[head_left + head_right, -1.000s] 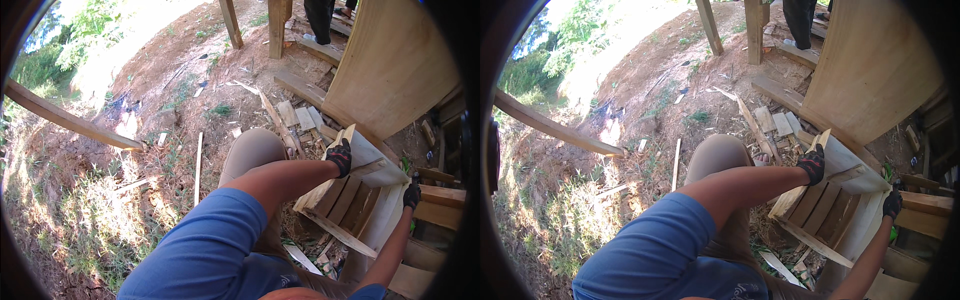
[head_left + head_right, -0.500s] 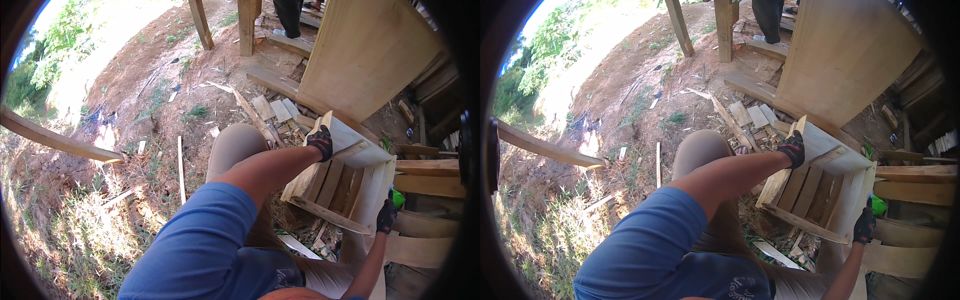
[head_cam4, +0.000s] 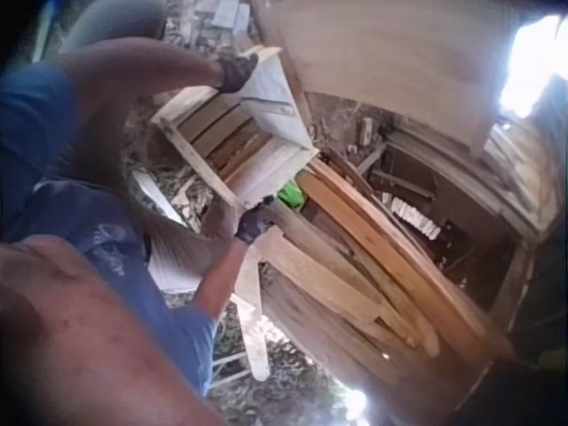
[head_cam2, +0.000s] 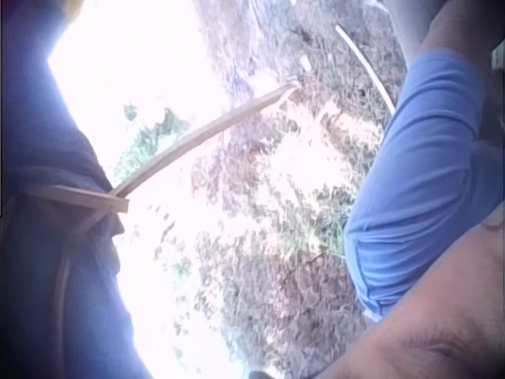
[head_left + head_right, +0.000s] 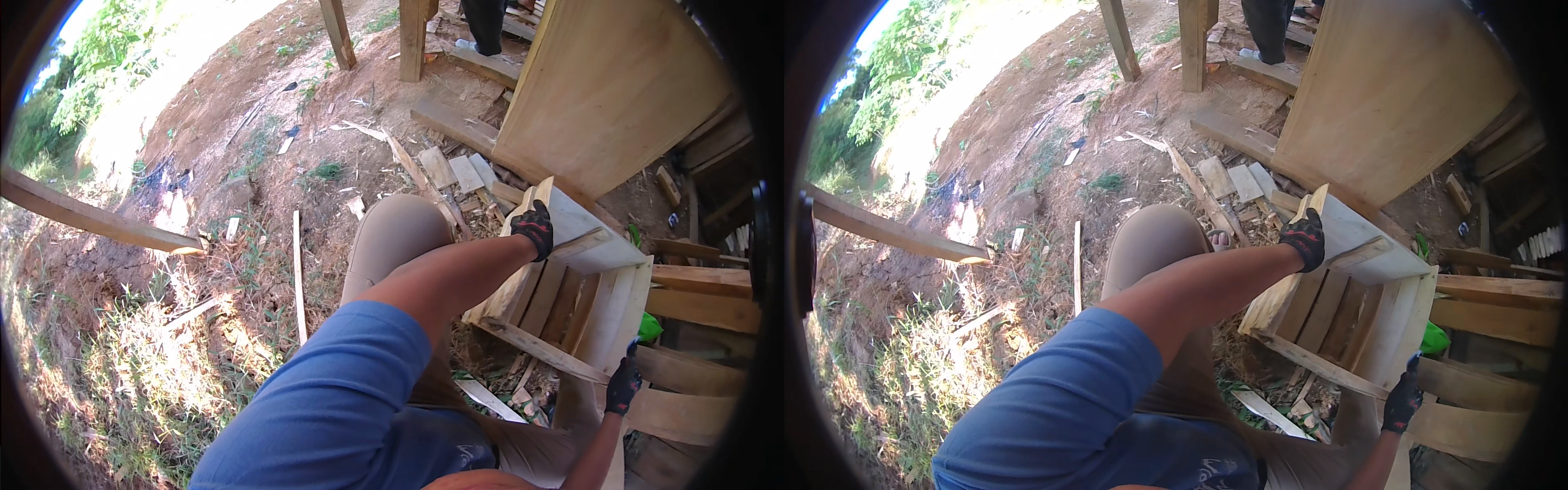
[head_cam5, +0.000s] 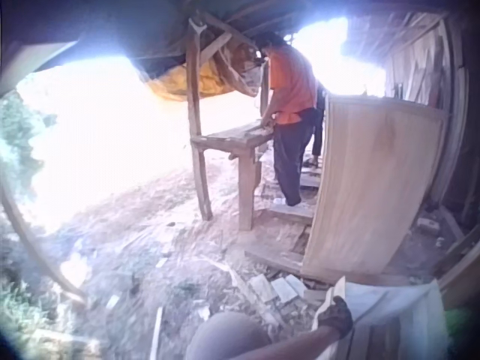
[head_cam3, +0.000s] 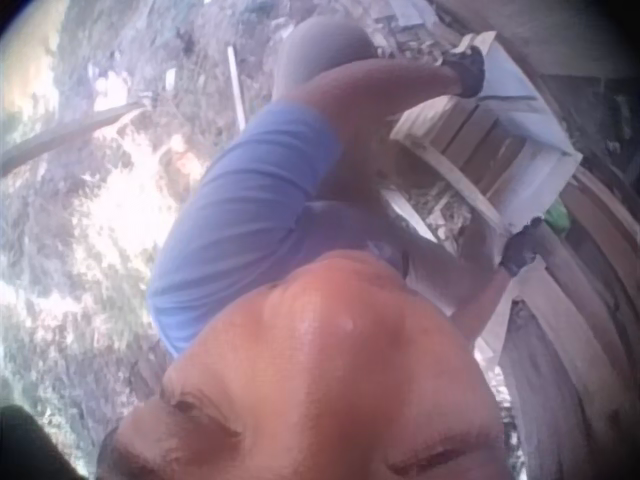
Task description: The person sands the interior and edges of a wooden crate using sandpaper.
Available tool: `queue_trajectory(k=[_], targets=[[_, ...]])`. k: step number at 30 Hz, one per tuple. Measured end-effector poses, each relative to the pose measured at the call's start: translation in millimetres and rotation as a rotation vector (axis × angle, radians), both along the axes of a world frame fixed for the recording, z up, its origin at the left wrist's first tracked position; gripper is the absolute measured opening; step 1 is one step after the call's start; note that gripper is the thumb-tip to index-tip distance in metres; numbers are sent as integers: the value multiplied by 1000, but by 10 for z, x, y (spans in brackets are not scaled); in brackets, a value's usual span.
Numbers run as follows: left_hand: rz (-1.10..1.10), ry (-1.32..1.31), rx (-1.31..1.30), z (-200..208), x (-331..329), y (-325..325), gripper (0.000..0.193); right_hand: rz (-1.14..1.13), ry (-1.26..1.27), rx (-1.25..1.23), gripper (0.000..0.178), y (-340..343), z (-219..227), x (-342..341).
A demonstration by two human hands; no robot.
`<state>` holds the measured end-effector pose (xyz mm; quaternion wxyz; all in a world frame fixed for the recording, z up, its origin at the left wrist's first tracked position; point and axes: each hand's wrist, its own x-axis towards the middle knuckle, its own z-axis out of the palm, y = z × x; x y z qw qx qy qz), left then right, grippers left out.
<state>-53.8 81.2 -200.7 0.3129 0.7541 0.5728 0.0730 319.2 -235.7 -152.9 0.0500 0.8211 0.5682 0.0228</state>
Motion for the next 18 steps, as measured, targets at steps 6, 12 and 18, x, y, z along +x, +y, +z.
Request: queue_trajectory(k=[6,12,18], targets=[[-15,65,39,30,85,-23,77,195,-183,28,52,648,-247,738],[76,78,71,-328,8,32,75,211,-194,9,49,1912,-438,734],[-60,24,109,-89,328,72,73,352,-271,262,54,2249,-621,2065]])
